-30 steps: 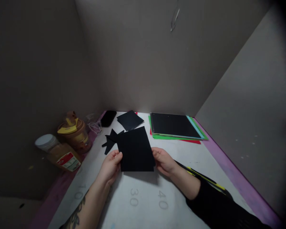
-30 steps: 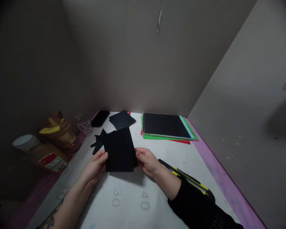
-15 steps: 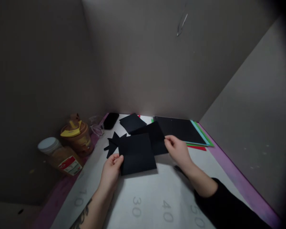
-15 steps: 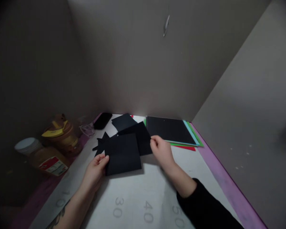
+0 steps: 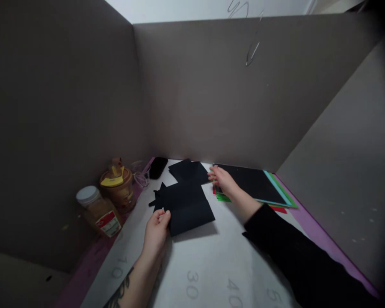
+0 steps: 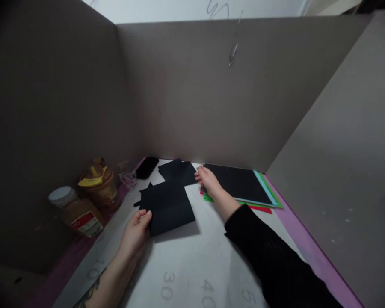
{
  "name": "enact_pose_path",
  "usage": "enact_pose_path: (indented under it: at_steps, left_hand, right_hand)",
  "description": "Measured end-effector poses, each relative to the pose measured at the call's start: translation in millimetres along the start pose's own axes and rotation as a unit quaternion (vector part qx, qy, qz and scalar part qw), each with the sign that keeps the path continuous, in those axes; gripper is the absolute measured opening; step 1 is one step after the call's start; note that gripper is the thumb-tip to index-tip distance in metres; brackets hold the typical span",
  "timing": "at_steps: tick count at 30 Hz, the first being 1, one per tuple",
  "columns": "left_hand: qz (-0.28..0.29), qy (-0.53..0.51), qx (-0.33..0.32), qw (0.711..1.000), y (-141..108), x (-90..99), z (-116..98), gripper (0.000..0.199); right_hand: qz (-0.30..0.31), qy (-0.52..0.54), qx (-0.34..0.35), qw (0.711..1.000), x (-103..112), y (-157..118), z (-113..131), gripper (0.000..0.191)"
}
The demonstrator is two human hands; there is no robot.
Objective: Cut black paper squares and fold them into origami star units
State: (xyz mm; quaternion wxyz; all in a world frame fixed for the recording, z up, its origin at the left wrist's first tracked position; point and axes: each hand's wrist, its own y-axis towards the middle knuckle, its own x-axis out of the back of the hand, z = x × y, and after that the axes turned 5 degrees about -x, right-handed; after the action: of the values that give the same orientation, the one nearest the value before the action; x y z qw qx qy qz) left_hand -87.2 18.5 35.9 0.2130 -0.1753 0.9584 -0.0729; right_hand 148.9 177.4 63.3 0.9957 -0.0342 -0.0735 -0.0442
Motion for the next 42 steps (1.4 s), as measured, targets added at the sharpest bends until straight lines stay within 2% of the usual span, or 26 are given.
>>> enact_pose_path:
  at_steps: [2,5,7,10,12,14,17,19,22,26,29,32,38,42]
  left_hand:
    - [-0.012,-0.010,-0.015,1.000,-1.0,-2.1,2.9,0.049]
    - [0.029,-0.013,0.000,0.999,-10.4,-9.9,9.2,0.047]
    - [0.093,-0.015,0.011,0.996,-21.3,-16.5,13.3,0.047]
    - [0.212,0.028,0.019,0.977,-38.6,-23.5,18.0,0.049]
    - [0.256,0.094,0.018,0.962,-47.1,-24.7,20.6,0.044]
    - [0.253,0.137,-0.005,0.958,-52.2,-25.1,22.4,0.037]
    - [0.259,0.135,-0.013,0.956,-55.4,-31.2,23.1,0.033]
    - [0.264,0.139,-0.021,0.954,-56.6,-41.9,22.9,0.031]
    - [0.255,0.161,-0.062,0.951,-58.2,-64.3,25.2,0.027]
    - [0.270,0.190,-0.128,0.935,-60.3,-83.5,38.7,0.020]
    - [0.276,0.192,-0.138,0.932,-61.1,-80.5,51.9,0.017]
    - [0.261,0.203,-0.161,0.930,-60.0,-70.7,58.2,0.016]
    - [0.260,0.291,-0.239,0.889,-56.2,-62.3,55.6,0.022]
    - [0.284,0.301,-0.236,0.879,-55.0,-62.7,54.6,0.023]
  right_hand:
    - [0.116,0.052,-0.047,0.991,4.0,-48.1,-7.1,0.050]
    - [0.194,0.013,-0.051,0.980,11.0,-117.2,-22.5,0.039]
    - [0.158,-0.006,-0.065,0.985,14.8,-149.1,-31.0,0.031]
    - [0.073,0.009,-0.062,0.995,18.6,-173.6,-34.3,0.032]
    - [0.040,0.029,-0.045,0.998,19.3,-181.5,-30.7,0.033]
    - [0.023,0.064,-0.033,0.997,17.3,-188.4,-25.7,0.033]
    - [-0.012,0.171,-0.033,0.985,6.2,-199.8,-22.2,0.037]
    - [-0.022,0.234,-0.032,0.971,-4.8,-206.3,-24.9,0.041]
    - [-0.003,0.275,-0.015,0.961,-17.3,-210.2,-35.4,0.041]
    - [-0.040,0.304,-0.003,0.952,-15.8,-205.7,-52.5,0.038]
    - [-0.067,0.318,-0.015,0.946,-11.5,-202.2,-61.8,0.038]
    - [-0.074,0.299,-0.019,0.951,-13.8,-202.3,-65.4,0.036]
    - [-0.061,0.300,-0.005,0.952,-21.7,-203.2,-62.1,0.038]
    - [-0.047,0.303,-0.023,0.952,-19.8,-202.0,-64.0,0.043]
